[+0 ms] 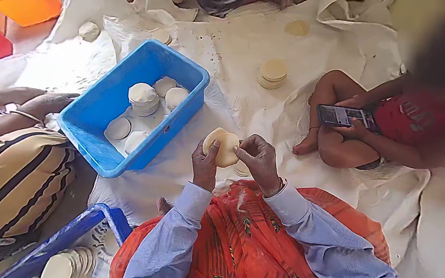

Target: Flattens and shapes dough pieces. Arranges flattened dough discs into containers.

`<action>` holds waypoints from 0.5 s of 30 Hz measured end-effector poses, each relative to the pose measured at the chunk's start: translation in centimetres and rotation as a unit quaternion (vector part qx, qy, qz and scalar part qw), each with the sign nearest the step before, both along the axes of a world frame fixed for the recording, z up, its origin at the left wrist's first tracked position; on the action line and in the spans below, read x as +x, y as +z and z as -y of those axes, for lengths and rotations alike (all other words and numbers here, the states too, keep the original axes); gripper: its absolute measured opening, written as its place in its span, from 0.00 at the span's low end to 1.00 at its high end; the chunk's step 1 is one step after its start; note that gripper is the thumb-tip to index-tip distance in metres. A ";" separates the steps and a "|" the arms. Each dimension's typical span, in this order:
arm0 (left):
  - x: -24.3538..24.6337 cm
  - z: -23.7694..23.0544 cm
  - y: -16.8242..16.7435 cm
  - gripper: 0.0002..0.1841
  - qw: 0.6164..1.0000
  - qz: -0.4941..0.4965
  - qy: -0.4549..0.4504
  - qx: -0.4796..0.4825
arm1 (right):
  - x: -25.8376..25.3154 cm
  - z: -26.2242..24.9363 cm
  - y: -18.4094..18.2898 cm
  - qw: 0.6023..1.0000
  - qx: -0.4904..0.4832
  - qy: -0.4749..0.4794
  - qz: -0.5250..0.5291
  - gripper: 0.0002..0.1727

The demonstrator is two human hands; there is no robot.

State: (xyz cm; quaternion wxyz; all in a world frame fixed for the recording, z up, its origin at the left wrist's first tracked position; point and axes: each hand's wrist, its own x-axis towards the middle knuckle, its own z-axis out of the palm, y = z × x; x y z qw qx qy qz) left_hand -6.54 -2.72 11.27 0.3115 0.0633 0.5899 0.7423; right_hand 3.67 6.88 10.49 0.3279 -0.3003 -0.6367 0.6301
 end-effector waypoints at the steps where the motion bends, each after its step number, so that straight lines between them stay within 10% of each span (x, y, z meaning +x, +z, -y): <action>1: 0.0 0.0 0.0 0.15 1.000 0.000 0.001 -0.004 | 0.0 0.0 0.0 0.998 -0.056 0.003 -0.027 0.10; 6: 0.1 0.1 0.2 0.16 1.000 0.005 -0.005 -0.025 | 0.1 -1.0 -0.2 0.943 -0.325 0.006 -0.067 0.09; 15: 0.0 0.1 0.8 0.17 0.996 0.084 -0.004 -0.025 | 0.4 -2.2 -0.9 0.913 -0.400 0.009 -0.075 0.12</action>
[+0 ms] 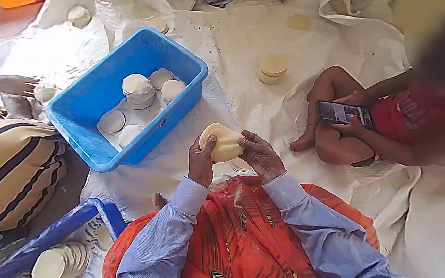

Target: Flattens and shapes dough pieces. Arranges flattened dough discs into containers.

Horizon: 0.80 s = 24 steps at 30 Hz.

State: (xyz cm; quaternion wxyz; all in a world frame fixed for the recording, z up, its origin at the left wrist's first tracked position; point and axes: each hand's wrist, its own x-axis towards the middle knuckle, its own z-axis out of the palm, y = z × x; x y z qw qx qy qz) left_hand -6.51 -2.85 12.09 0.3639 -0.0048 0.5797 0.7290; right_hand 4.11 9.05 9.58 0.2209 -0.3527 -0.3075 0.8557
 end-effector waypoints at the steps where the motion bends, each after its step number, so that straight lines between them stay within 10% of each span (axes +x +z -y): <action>1: 0.0 0.0 0.1 0.17 1.000 0.018 0.000 -0.001 | 0.0 -0.2 -0.2 1.000 -0.006 -0.006 0.000 0.11; 7: -0.4 0.1 -0.2 0.16 0.992 0.121 -0.003 0.044 | -0.2 -0.7 -1.0 0.973 0.184 -0.032 0.139 0.16; 12: -0.6 0.0 -0.4 0.16 0.993 0.116 0.009 0.036 | -0.3 1.8 -0.5 0.769 0.636 -0.006 0.065 0.26; 17: 0.2 0.6 -0.9 0.11 0.998 0.037 -0.056 0.011 | -1.1 5.4 -1.6 0.634 0.752 0.170 0.063 0.57; 19: 0.3 0.4 -0.8 0.11 0.997 0.043 -0.058 -0.012 | -1.2 4.2 -2.1 0.646 0.731 0.179 0.124 0.57; 24: -0.1 0.3 -0.7 0.15 0.993 0.074 -0.091 0.005 | -0.7 -0.2 -3.1 0.843 0.481 0.090 0.223 0.39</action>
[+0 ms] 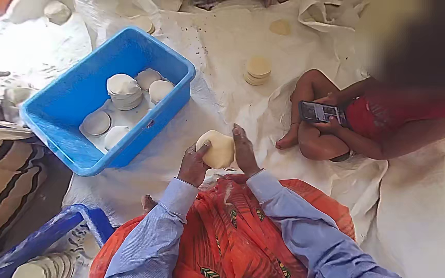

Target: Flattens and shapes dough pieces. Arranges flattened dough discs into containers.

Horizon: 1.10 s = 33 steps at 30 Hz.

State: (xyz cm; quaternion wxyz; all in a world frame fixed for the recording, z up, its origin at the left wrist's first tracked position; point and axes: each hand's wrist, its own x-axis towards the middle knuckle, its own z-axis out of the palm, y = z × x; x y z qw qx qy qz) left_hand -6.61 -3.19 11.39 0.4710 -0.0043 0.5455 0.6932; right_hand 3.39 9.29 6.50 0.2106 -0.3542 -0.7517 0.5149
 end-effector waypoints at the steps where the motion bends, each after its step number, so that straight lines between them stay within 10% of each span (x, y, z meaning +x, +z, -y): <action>1: -0.1 0.0 0.0 0.15 0.999 0.023 -0.001 0.022 | 0.2 -0.7 0.5 1.000 -0.001 -0.015 -0.023 0.37; 9: 0.1 0.2 0.8 0.23 0.990 0.130 0.031 0.055 | 0.8 -1.6 4.8 0.969 0.198 0.138 -0.053 0.16; 23: 0.4 0.2 0.0 0.18 0.991 0.128 -0.035 0.022 | 1.4 -2.4 5.0 0.964 0.185 0.187 -0.032 0.15; 33: 0.6 0.2 -0.5 0.39 0.992 0.096 -0.079 0.023 | 2.0 -2.7 5.4 0.964 0.159 0.213 -0.010 0.07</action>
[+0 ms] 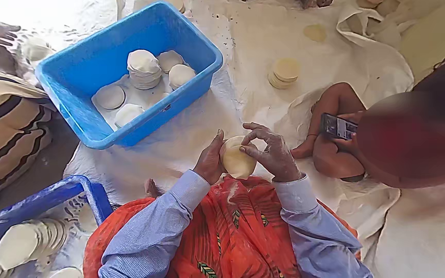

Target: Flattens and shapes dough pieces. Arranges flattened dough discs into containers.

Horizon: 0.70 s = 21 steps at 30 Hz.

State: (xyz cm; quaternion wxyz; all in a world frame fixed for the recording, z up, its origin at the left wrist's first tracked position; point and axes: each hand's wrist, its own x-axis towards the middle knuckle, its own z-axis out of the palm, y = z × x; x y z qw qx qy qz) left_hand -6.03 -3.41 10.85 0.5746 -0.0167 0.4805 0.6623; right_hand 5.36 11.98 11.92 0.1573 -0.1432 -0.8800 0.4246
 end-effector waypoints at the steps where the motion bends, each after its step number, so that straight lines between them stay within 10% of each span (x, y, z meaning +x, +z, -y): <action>1: 0.0 0.0 0.0 0.40 1.000 0.000 -0.003 0.000 | 0.0 -0.1 0.0 1.000 -0.010 0.001 -0.003 0.07; 10: -1.1 -0.1 -0.2 0.16 0.994 -0.097 -0.019 -0.039 | -0.6 -2.3 -1.9 0.983 -0.085 -0.148 0.066 0.23; 15: -5.2 0.8 -1.3 0.12 0.872 -0.457 -0.030 -0.173 | -0.2 -4.2 -5.9 0.944 0.000 -0.149 0.295 0.29; 21: -6.5 1.4 -1.0 0.12 0.835 -0.501 -0.026 -0.224 | -1.3 -1.7 -7.8 0.922 0.103 -0.083 0.364 0.36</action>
